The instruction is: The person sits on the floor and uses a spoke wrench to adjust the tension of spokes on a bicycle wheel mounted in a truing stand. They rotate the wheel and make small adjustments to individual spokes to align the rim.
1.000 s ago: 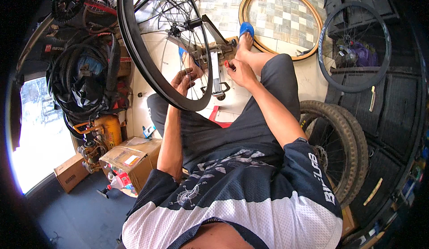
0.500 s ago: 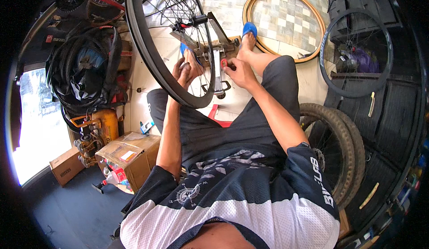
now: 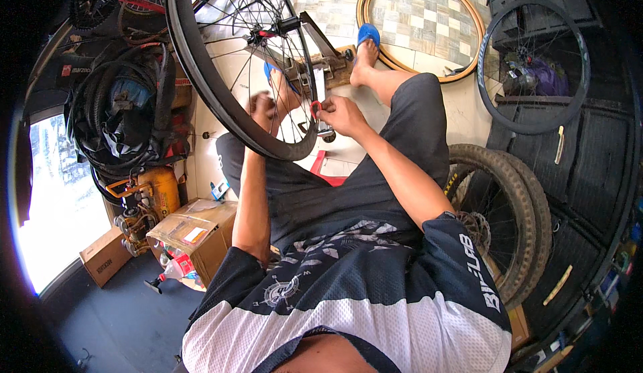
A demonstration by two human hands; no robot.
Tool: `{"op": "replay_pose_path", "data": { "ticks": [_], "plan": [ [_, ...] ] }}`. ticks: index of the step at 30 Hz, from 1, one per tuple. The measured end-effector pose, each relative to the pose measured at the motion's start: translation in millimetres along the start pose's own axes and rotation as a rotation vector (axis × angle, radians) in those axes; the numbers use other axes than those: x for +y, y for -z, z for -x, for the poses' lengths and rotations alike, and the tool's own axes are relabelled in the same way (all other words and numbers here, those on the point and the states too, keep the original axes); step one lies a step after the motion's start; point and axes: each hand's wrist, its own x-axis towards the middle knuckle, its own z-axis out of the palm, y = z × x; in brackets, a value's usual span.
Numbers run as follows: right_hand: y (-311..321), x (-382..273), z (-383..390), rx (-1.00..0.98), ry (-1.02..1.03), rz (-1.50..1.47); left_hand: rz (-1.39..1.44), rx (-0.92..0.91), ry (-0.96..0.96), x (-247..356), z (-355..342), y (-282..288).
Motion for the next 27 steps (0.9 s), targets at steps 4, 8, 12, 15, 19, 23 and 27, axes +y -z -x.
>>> {"op": "replay_pose_path", "data": {
  "ticks": [4,8,12,15,19,23,27],
  "plan": [
    [2,10,4,-0.117,-0.066,-0.191,-0.192,-0.337,0.014,-27,16,-17],
    [-11,8,4,-0.225,-0.077,-0.324,-0.145,-0.351,0.032,-27,11,-25],
    [-13,14,3,-0.302,-0.13,-0.398,-0.199,-0.391,0.075,-12,13,-33],
    [-17,6,5,-0.337,-0.113,-0.415,-0.289,-0.377,-0.025,-17,11,-24],
    [-17,1,7,-0.273,-0.042,-0.382,-0.373,-0.397,0.024,-12,6,-26],
    [-29,-8,13,-0.023,0.084,-0.08,-0.275,-0.311,-0.113,-15,7,-29],
    [-38,9,8,0.063,0.189,-0.096,-0.229,-0.383,0.012,-8,3,-36]
  ]
}}
